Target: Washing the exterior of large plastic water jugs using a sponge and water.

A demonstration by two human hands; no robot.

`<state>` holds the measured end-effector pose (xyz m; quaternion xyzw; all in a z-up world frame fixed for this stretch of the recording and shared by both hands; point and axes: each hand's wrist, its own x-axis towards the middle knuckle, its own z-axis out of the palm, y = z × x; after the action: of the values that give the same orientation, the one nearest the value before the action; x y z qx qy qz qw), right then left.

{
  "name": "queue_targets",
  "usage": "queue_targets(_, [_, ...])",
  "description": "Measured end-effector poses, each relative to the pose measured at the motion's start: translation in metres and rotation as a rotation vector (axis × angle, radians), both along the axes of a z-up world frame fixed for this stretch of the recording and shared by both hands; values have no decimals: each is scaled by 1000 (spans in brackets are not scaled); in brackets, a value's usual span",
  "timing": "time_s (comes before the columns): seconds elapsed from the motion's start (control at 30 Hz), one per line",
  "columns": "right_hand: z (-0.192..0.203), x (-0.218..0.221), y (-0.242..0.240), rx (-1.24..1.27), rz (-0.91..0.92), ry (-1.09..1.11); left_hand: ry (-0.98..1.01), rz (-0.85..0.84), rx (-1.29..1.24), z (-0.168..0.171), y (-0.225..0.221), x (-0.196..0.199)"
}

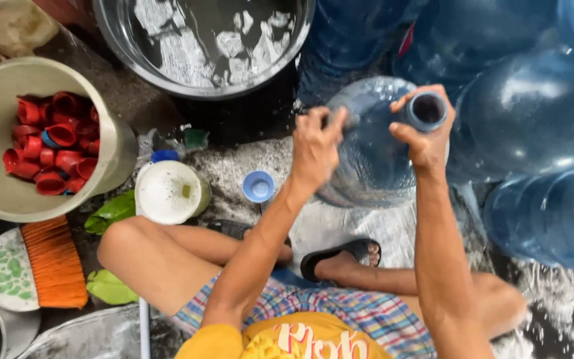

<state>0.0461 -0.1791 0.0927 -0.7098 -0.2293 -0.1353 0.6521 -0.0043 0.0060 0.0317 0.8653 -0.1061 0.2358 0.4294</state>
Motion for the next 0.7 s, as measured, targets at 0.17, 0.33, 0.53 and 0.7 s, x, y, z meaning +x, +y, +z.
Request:
queue_targets(0.17, [-6,3,-3,43,-20,16,-258,-231,199,3,-34,-76])
queue_targets(0.33, [-3,0,2,22,-20,-4,-151,-68,-32,-15,-2,1])
queue_targets(0.53, [-2,-2,2,39,-34,6,-299,-131,10,-8,-44,-74])
queue_targets(0.7, [-6,-6,0,25,-44,7,-382,45,186,-31,-22,-39])
